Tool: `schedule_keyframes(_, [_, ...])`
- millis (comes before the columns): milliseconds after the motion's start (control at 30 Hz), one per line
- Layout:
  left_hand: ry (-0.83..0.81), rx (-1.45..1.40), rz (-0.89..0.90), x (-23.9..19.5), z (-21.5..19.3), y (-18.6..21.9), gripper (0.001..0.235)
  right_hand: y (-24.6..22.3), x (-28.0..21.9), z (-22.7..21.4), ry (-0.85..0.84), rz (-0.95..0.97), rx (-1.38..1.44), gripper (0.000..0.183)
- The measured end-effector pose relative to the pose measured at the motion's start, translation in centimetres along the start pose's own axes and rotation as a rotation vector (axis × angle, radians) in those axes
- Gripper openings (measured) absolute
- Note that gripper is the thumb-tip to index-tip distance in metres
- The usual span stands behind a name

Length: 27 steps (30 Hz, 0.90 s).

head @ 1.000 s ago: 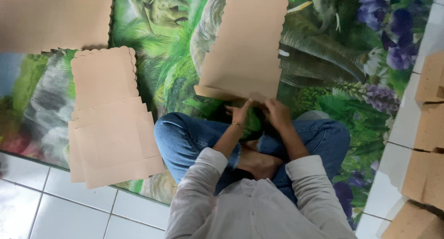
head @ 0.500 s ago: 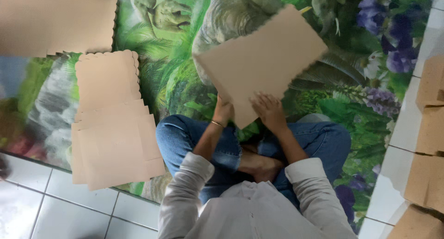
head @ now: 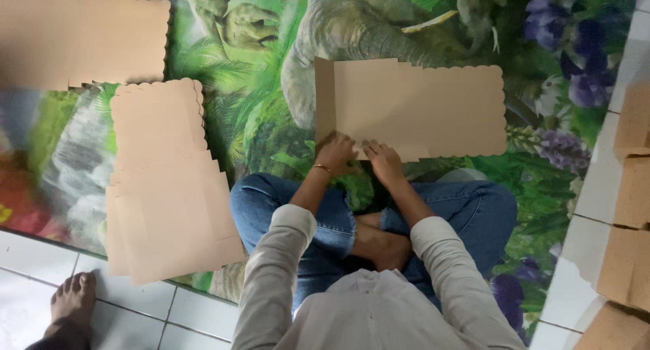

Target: The person sits on the floor and assembles flat cardboard pieces into box shapes. They fold the flaps and tuck the tabs into slots to form the box structure.

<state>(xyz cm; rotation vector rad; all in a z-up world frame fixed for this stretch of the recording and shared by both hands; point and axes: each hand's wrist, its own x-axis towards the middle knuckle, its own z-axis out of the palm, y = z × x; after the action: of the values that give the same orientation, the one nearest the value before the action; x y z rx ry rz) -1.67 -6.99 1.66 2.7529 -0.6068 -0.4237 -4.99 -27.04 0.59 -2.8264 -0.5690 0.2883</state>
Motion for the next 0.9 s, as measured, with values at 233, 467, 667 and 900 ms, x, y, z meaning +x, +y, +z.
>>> schedule_keyframes(233, [0.175, 0.004, 0.123, 2.5, 5.2, -3.7, 0.011, -0.6, -0.8, -6.4, 0.028, 0.031, -0.064, 0.025])
schedule_keyframes(467, [0.153, -0.247, -0.047, 2.3, 4.8, -5.7, 0.022, 5.3, -1.0, -6.0, 0.018, 0.161, -0.066, 0.017])
schedule_keyframes(667, [0.179, -0.32, -0.198, -2.0, -2.1, 0.0, 0.025, 2.8, -1.5, -9.0, 0.03, 0.041, -0.106, 0.017])
schedule_keyframes(900, [0.187, -0.438, -0.299, -1.2, 0.8, -0.6, 0.044, 2.2, -2.2, -10.5, 0.119, -0.045, -0.126, 0.019])
